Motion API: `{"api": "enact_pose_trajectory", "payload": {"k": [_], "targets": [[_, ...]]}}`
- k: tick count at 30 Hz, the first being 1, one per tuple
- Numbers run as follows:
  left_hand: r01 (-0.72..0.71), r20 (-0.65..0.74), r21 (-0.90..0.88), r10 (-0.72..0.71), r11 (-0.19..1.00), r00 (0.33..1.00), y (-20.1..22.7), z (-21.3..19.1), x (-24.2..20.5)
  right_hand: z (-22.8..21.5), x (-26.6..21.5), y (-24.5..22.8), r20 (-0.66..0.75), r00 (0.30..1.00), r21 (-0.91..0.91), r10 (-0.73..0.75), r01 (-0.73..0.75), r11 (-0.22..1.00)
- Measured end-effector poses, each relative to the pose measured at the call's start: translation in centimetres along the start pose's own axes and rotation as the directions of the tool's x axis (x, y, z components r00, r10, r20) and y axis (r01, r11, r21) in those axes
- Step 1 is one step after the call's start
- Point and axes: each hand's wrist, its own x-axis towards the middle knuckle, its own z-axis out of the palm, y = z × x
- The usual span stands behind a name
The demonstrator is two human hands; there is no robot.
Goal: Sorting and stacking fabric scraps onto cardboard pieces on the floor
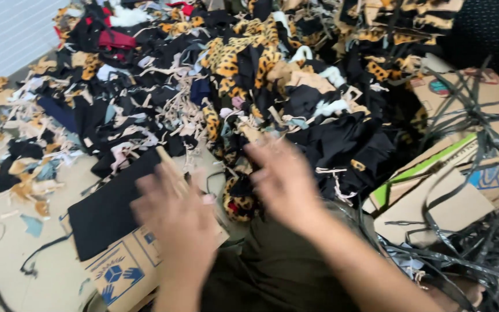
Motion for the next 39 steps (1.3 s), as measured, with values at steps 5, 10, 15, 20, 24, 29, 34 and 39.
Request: {"api": "enact_pose_trajectory", "payload": {"k": [5,10,15,20,24,29,34,39], "targets": [[-0.099,0.289,-0.357,0.210,0.929,0.934,10.1,3.2,4.3,-9.4,-2.5,11.1,-0.268,0.950,-0.423,0.161,-0.266,0.867],[-0.093,0.356,-0.614,0.380,0.784,0.854,16.0,9.0,7.5,-13.4,-1.2,17.3,-0.083,0.760,-0.423,0.645,-0.613,0.667],[0.193,0.398,-0.769,0.220,0.609,0.891,17.2,9.6,8.8,-16.8,2.7,15.0,0.060,0.823,-0.372,0.565,-0.507,0.777],[0.124,0.159,-0.932,0.078,0.341,0.984,15.0,6.8,8.7,-22.8,7.3,6.7,-0.030,0.856,-0.164,0.517,-0.514,0.842],[0.155,0.173,-0.967,0.075,0.202,0.982,14.4,4.8,8.8,-24.3,9.2,4.7,-0.061,0.922,0.027,0.383,-0.382,0.924],[0.348,0.384,-0.913,0.158,0.215,0.910,15.2,1.3,8.6,-23.7,10.5,3.1,-0.145,0.923,0.273,0.356,-0.309,0.911],[0.397,0.382,-0.918,0.242,-0.014,0.892,16.0,4.1,7.6,-21.3,11.0,1.2,-0.118,0.941,0.405,0.316,-0.245,0.881],[0.354,0.177,-0.491,0.306,-0.796,0.935,14.9,10.2,5.0,-15.4,10.1,-0.3,-0.023,0.938,0.521,0.346,-0.284,0.805]]}}
